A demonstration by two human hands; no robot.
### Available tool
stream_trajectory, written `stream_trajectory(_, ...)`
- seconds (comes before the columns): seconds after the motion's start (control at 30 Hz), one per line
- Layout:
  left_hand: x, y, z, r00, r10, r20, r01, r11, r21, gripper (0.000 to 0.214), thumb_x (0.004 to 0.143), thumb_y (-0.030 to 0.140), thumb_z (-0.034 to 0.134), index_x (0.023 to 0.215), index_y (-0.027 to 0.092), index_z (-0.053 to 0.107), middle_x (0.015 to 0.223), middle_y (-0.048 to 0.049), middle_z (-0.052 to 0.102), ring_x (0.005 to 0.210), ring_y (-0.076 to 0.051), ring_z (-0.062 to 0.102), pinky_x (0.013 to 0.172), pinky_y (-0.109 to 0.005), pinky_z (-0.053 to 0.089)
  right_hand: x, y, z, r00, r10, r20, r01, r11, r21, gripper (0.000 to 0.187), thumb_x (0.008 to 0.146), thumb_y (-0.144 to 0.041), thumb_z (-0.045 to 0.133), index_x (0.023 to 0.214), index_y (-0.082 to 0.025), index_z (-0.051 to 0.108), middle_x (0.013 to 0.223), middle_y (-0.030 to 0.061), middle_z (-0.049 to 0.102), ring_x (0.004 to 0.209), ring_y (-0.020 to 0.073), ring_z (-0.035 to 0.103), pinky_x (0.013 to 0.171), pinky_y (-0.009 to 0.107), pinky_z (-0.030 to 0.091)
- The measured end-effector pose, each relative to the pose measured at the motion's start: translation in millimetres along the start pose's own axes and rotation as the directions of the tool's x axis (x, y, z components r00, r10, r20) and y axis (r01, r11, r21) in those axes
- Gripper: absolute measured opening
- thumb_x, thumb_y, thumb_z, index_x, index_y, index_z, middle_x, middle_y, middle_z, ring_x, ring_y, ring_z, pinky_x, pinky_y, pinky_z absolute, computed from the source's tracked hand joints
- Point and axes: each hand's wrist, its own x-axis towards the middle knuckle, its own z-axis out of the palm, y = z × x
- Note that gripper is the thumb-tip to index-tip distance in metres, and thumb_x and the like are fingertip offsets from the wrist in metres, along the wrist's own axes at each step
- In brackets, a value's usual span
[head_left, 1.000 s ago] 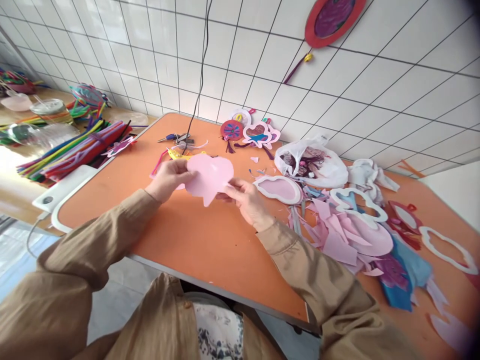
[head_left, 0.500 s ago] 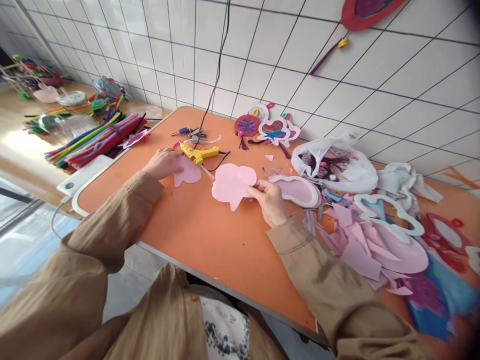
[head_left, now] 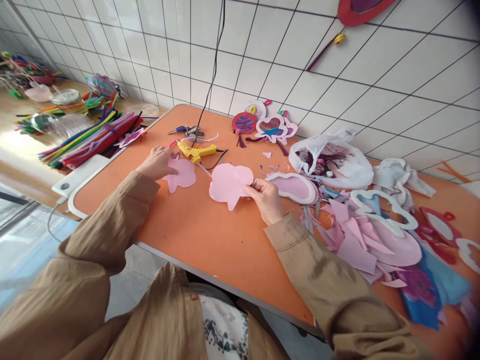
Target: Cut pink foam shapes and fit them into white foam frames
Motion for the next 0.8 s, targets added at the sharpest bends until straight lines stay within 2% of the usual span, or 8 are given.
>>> stream_trajectory(0.2,-0.2,3.1,-2.7,0.998,-0.065,0.005,0.065,0.997,0.036,0.056,0.066,0.050,0.072,0.111,0.016,0.071,0.116,-0.0140,0.066,0.126,-0.038,0.052,0.108,-0.043,0.040,-0.3,0.2,0.1,1.000,0.005,-0.008,-0.005,1.000,0.024,0.020,0.064,-0.036,0.076,0.064,-0.017,0.068,0.056,-0.0023,0.064,0.056,0.0130,0.055,0.058,0.027,0.042)
stream_trajectory(0.33,-4.4,5.0,-8.9,0.988,-0.142,-0.058,0.137,0.987,-0.088,0.027,0.066,0.037,0.069,0.087,0.020,0.070,0.102,-0.0100,0.069,0.109,-0.034,0.061,0.094,-0.039,0.047,-0.2,0.3,0.6,1.000,0.015,-0.017,-0.014,0.998,0.057,0.019,0.062,-0.033,0.079,0.065,-0.017,0.069,0.058,-0.0016,0.066,0.056,0.0132,0.057,0.058,0.027,0.043)
stream_trajectory(0.43,-10.6,1.8,-19.0,0.968,-0.187,-0.170,0.139,0.956,-0.257,0.012,0.067,0.032,0.067,0.073,0.021,0.064,0.088,-0.0068,0.069,0.089,-0.027,0.062,0.082,-0.037,0.047,0.5,0.7,1.1,0.999,0.021,-0.047,-0.016,0.995,0.102,0.021,0.061,-0.034,0.080,0.066,-0.017,0.068,0.058,-0.0010,0.067,0.055,0.0133,0.057,0.056,0.027,0.044)
stream_trajectory(0.5,-15.2,-0.9,-27.5,0.924,-0.221,-0.312,0.084,0.914,-0.398,0.013,0.065,0.030,0.068,0.068,0.021,0.060,0.082,-0.0048,0.067,0.081,-0.023,0.060,0.078,-0.035,0.047,1.2,0.6,1.3,0.997,0.023,-0.080,-0.011,0.990,0.142,0.023,0.062,-0.036,0.080,0.067,-0.018,0.066,0.058,-0.0013,0.066,0.054,0.0128,0.056,0.055,0.027,0.044)
stream_trajectory(0.57,-18.9,-0.5,-34.2,0.875,-0.286,-0.391,-0.003,0.804,-0.595,0.017,0.063,0.029,0.071,0.068,0.021,0.057,0.072,-0.0019,0.061,0.073,-0.019,0.057,0.071,-0.033,0.047,1.4,-0.8,1.7,0.994,0.025,-0.110,-0.004,0.982,0.187,0.025,0.063,-0.038,0.079,0.072,-0.019,0.065,0.060,-0.0016,0.066,0.053,0.0123,0.057,0.054,0.027,0.045)
stream_trajectory(0.6,-20.1,2.0,-36.0,0.874,-0.310,-0.374,-0.055,0.702,-0.710,0.021,0.062,0.029,0.073,0.069,0.021,0.055,0.070,-0.0006,0.058,0.068,-0.017,0.056,0.067,-0.031,0.047,1.2,-2.0,2.0,0.992,0.025,-0.122,0.000,0.978,0.207,0.026,0.063,-0.039,0.078,0.074,-0.020,0.065,0.062,-0.0017,0.066,0.052,0.0121,0.057,0.054,0.027,0.045)
stream_trajectory(0.7,-21.0,20.0,-31.6,0.941,-0.246,-0.232,-0.144,0.329,-0.933,0.034,0.059,0.033,0.080,0.073,0.021,0.051,0.070,0.0007,0.058,0.061,-0.014,0.055,0.058,-0.028,0.046,-1.3,-7.4,4.7,0.991,0.034,-0.130,0.005,0.956,0.294,0.029,0.062,-0.040,0.078,0.078,-0.021,0.062,0.067,-0.0023,0.067,0.051,0.0118,0.059,0.051,0.026,0.045)
stream_trajectory(0.8,-20.0,48.6,-15.4,0.955,-0.215,-0.206,-0.177,0.145,-0.973,0.043,0.054,0.034,0.086,0.080,0.020,0.055,0.069,0.0020,0.058,0.058,-0.012,0.054,0.054,-0.025,0.045,-5.9,-11.4,10.0,0.993,0.069,-0.091,-0.028,0.920,0.391,0.034,0.060,-0.037,0.083,0.077,-0.022,0.058,0.067,-0.0027,0.067,0.049,0.0117,0.060,0.050,0.026,0.045)
